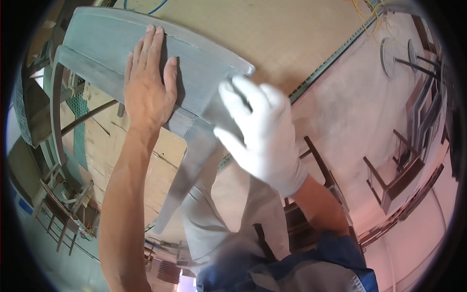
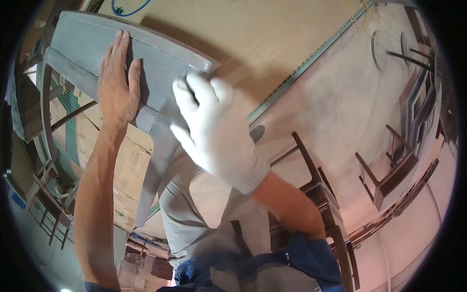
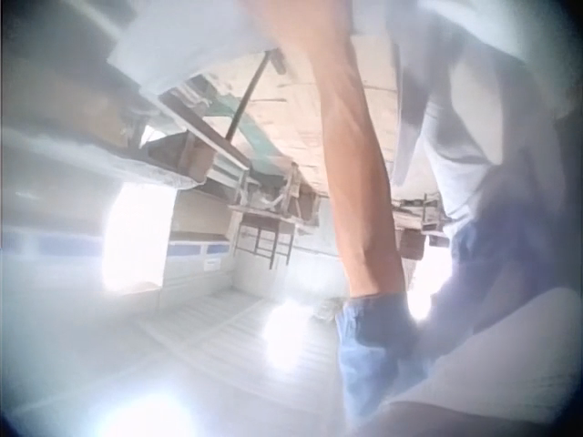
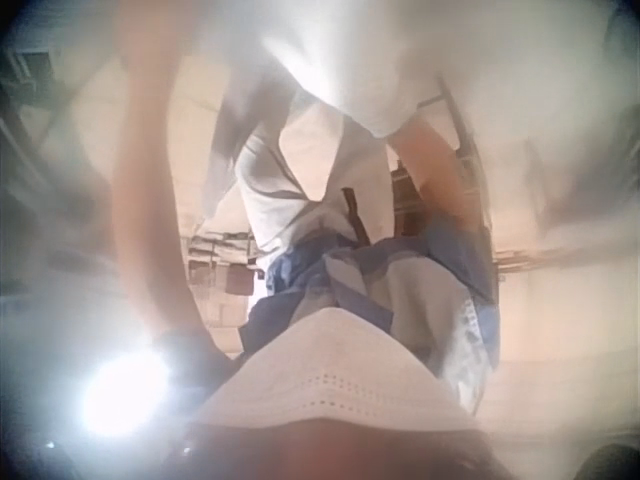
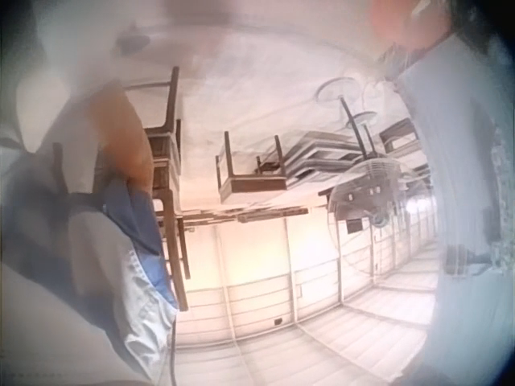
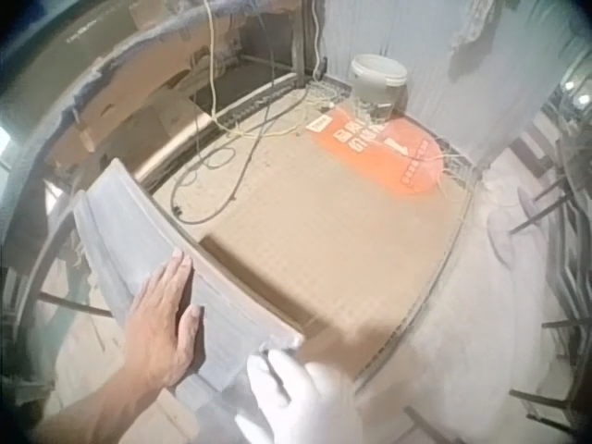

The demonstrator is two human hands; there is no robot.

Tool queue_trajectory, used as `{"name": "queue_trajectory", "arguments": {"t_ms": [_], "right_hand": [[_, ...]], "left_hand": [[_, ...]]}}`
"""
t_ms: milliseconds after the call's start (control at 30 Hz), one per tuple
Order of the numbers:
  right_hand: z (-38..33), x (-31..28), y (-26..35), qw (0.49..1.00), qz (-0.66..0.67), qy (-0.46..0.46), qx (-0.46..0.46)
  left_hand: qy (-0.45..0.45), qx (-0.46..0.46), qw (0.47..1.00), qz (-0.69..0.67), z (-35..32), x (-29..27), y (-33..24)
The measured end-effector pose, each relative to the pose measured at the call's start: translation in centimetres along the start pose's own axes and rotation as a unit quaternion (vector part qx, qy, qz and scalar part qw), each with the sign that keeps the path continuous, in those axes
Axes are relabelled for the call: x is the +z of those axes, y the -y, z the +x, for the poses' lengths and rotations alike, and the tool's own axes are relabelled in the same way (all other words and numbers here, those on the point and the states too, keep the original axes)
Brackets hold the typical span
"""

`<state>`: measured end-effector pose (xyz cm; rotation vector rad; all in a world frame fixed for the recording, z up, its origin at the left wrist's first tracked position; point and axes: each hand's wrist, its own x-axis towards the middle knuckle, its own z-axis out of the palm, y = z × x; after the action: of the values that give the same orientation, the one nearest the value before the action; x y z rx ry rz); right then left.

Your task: The person sands the surface and joints of a grey wooden frame using a sanding block, then uses an air gun to blow away dust from the workpiece.

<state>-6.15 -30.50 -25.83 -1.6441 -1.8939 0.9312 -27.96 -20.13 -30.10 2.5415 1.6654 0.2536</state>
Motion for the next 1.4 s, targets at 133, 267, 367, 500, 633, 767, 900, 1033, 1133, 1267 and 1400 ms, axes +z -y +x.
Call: {"name": "queue_trajectory", "arguments": {"t_ms": [133,267,367,500,633,767,900,1033,1133,1267,1400], "right_hand": [[0.5,0.7,0.1,0.99,-0.089,-0.109,-0.015],[-0.2,1.0,-0.3,0.994,-0.077,-0.074,-0.036],[-0.2,2.0,-0.1,0.983,-0.147,-0.107,-0.002],[-2.7,2.7,1.5,0.997,-0.026,-0.071,0.023],[0.0,0.7,-0.2,0.991,-0.067,-0.113,0.004],[-3.4,3.0,1.8,0.999,0.012,-0.025,-0.015],[-2.0,-0.2,-2.1,0.986,0.11,-0.124,0.012],[-3.3,3.2,-2.4,0.989,0.06,-0.122,-0.058],[-1.5,3.0,-5.1,0.985,0.08,-0.145,-0.053],[-3.2,4.3,-3.5,0.985,0.01,-0.162,-0.058],[-1.7,5.1,-3.2,0.987,0.026,-0.15,-0.043]], "left_hand": [[-0.003,0.011,1.0,0.014,-0.2,-0.2,0.4],[-0.003,0.025,1.0,0.005,0.1,-0.2,0.4],[-0.009,0.025,1.0,-0.01,-0.1,-0.2,0.4],[-0.011,0.039,0.999,-0.012,0.0,-0.2,0.4],[-0.007,0.025,1.0,-0.014,0.0,-0.4,0.7],[-0.017,0.04,0.999,0.002,-0.1,0.0,0.7],[-0.019,0.019,1.0,-0.009,-0.3,-0.5,0.8],[-0.015,0.014,1.0,0.002,-0.4,-0.3,0.7],[-0.012,0.019,1.0,-0.005,-0.1,-0.6,0.7],[-0.009,0.034,0.999,-0.023,0.1,-0.3,0.6],[0.012,0.034,0.999,0.013,-0.3,-0.8,1.7]]}}
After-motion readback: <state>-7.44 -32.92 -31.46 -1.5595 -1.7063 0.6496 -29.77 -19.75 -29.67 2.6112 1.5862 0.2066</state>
